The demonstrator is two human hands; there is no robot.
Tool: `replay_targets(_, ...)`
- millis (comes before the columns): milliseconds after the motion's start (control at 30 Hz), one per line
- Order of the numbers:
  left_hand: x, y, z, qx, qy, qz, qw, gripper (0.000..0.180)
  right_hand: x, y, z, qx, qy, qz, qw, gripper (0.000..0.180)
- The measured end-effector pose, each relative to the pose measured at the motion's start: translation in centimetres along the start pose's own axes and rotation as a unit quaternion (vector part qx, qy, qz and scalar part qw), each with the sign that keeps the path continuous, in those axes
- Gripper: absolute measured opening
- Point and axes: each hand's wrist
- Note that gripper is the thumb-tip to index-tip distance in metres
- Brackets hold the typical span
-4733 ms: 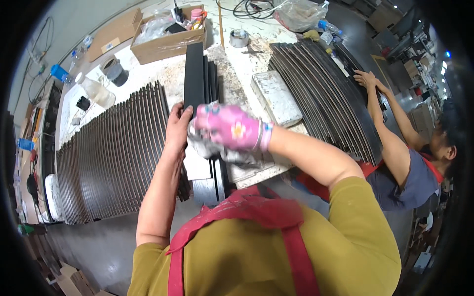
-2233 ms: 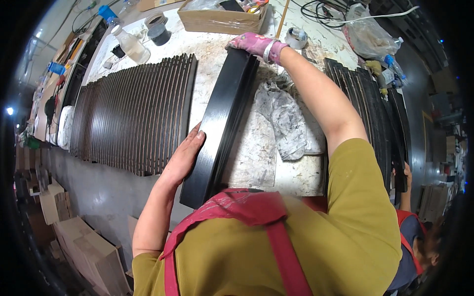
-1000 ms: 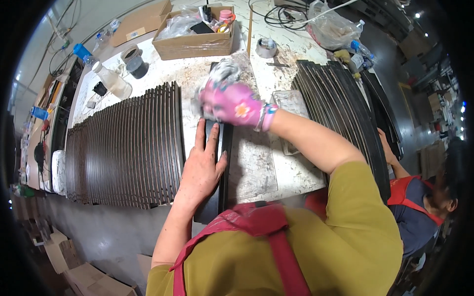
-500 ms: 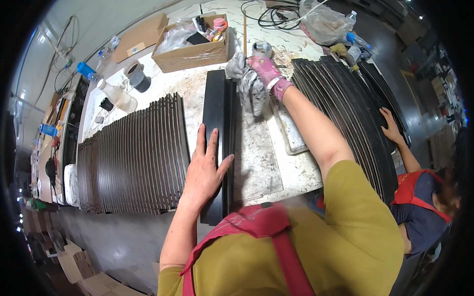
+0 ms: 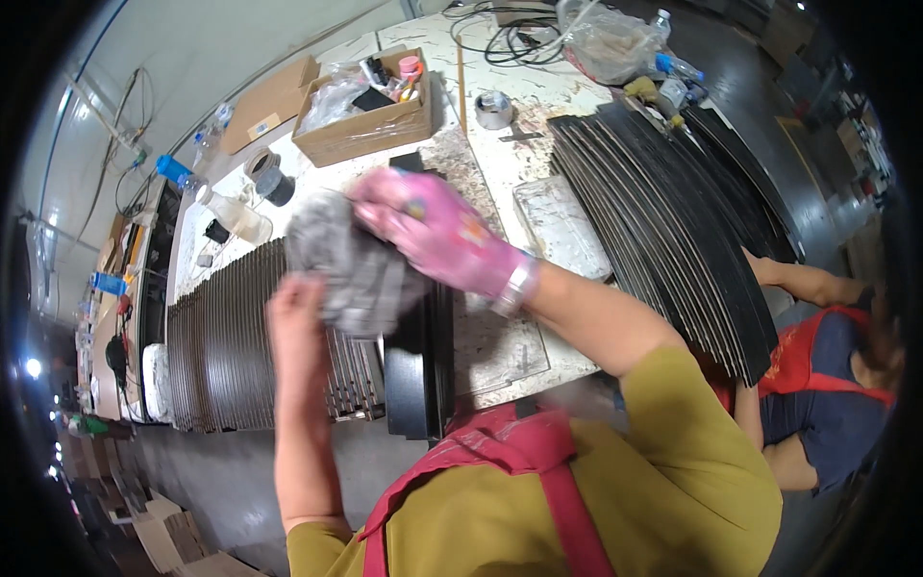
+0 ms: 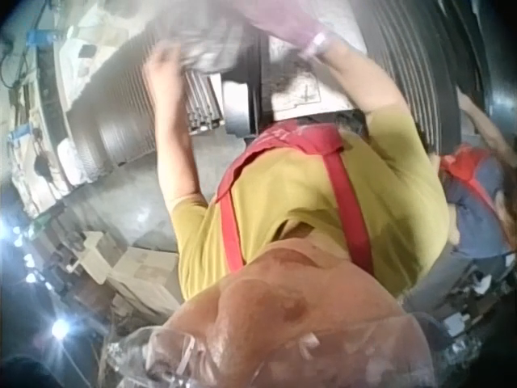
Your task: The person picks up black panels from a stack on a table, wipes them with a cloth, and carries a group of them to stack on a floor pallet.
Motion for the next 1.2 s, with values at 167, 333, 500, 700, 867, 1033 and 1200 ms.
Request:
replay_targets(167,-0.1,13.5,6.6,-0.023,-0.186,0.092,0.978,0.018,3.7,-5.0,-2.2,0.158,0.007,-0.046,0.986,0.028)
replay_targets(333,0.6,20.2,7.2,0.391,-0.148,0.073,0.905,0.036,6.7,-12.0,-0.9,0.121,0.092,-0.043,0.988,0.027)
replay_targets(500,1.6,17.5,2.3,-0.002,0.085,-0.036,0.996,0.067,8.0,-15.4,1.0,0.088,-0.083,-0.065,0.99,0.031)
replay_targets(700,4.2,19.4,-0.5,-0.281,0.041,-0.028,0.959,0.045,8.1,-18.7,0.8,0.031,-0.148,-0.07,0.986,0.036)
replay_targets(867,5.8,18.3,0.7,-0.46,0.104,-0.145,0.87,0.047,6.8,-20.8,4.4,0.284,-0.267,-0.039,0.92,0.034)
replay_targets(1033,9.7,19.2,-3.2,0.108,-0.187,-0.043,0.976,0.038,6.0,-23.2,2.7,0.571,-0.308,-0.084,0.756,0.028)
replay_targets(1200,17.1,24.2,-4.4,0.096,-0.133,0.08,0.983,0.047,5.7,-20.8,4.8,0.503,-0.356,0.015,0.788,0.012)
Point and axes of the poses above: each hand's wrist, its own x-axis towards the middle knuckle, its own y-axis out of the back of the hand, z = x × y, and after that the axes turned 4 degrees about -z, right-handed
